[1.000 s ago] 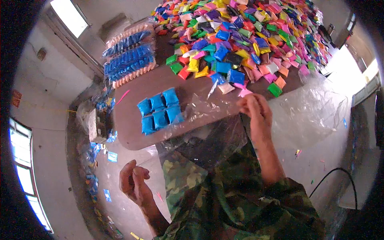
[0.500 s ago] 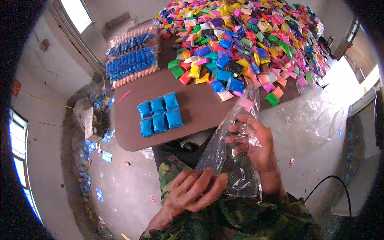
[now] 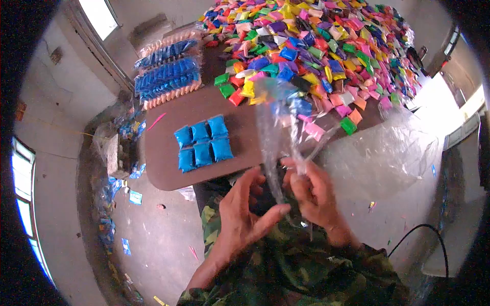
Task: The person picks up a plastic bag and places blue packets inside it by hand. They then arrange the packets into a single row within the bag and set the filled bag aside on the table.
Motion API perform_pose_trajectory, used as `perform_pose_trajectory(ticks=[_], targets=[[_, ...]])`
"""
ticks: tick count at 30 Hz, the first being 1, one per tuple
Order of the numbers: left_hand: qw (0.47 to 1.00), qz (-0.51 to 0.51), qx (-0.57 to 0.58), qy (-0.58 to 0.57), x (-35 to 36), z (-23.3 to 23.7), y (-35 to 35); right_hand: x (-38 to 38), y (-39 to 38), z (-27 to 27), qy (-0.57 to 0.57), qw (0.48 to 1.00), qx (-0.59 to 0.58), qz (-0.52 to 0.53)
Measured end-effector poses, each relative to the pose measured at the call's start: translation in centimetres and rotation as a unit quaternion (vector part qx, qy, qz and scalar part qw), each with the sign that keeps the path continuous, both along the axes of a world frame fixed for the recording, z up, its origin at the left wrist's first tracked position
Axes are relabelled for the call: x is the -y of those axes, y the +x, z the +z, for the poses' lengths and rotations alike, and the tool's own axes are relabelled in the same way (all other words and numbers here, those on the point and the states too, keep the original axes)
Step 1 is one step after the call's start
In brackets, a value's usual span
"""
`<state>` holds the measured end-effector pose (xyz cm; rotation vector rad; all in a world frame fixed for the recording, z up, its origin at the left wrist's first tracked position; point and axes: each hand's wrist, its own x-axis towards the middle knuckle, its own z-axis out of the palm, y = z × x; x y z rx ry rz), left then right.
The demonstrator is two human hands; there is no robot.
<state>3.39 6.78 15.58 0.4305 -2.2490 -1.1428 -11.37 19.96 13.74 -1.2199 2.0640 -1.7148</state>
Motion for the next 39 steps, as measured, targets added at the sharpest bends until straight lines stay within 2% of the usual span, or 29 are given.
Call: perform_pose_trajectory(ticks=[2, 4, 6, 9, 12, 15, 18, 19, 22, 26, 29, 32, 35, 38, 39], targets=[[0.999, 0.028, -0.002, 0.031, -0.2, -0.1, -1.1, 0.2, 0.3, -0.1, 0.019, 0.999, -0.001, 0.038], [0.994, 0.061, -0.002, 0.086, -0.1, -1.7, -1.9, 0.4, 0.6, -0.1, 0.035, 0.998, 0.050, 0.020], [0.996, 0.071, 0.003, 0.050, 0.0, -1.7, -1.7, 0.7, 0.8, 0.8, 0.023, 0.993, 0.113, 0.023], [0.995, 0.089, 0.008, 0.046, 0.3, -1.7, -1.2, 0.8, 0.7, 1.4, 0.050, 0.997, 0.058, -0.020], [0.993, 0.112, 0.004, 0.040, 0.9, -2.5, -1.0, 0.9, 0.4, 1.0, 0.107, 0.987, -0.024, -0.114], [0.991, 0.127, -0.004, 0.030, 1.5, -3.0, -1.2, 1.1, -0.2, 1.1, 0.065, 0.981, -0.009, -0.181], [0.989, 0.146, -0.006, -0.007, 2.3, -3.6, -0.9, 0.7, -1.6, 0.8, 0.057, 0.963, -0.101, -0.244], [0.987, 0.160, -0.007, -0.015, 2.5, -4.0, -0.8, 0.3, -2.8, 0.0, 0.048, 0.948, -0.171, -0.262], [0.988, 0.154, 0.024, 0.005, 2.8, -3.6, -0.4, -0.5, -3.7, 0.4, 0.077, 0.943, -0.149, -0.287], [0.986, 0.138, 0.094, -0.016, 2.1, -2.6, -0.5, 0.0, -2.8, 1.5, 0.072, 0.972, -0.092, -0.202], [0.986, 0.115, 0.119, -0.015, 1.8, -2.1, -0.5, 0.0, -2.9, 2.0, 0.129, 0.972, -0.073, -0.184], [0.994, 0.080, 0.046, 0.050, 1.7, -1.8, 0.3, -0.3, -3.0, 2.4, 0.138, 0.970, -0.094, -0.179], [0.989, 0.088, 0.015, 0.120, 2.3, -1.6, 1.3, -1.0, -3.3, 1.9, 0.134, 0.974, -0.072, -0.169], [0.969, 0.178, 0.121, -0.117, 6.1, -3.6, 1.8, -1.7, -3.5, 2.1, 0.149, 0.972, -0.083, -0.161], [0.963, 0.200, 0.133, -0.123, 8.0, -4.9, 2.1, -1.8, -3.4, 2.2, 0.155, 0.972, -0.078, -0.161]])
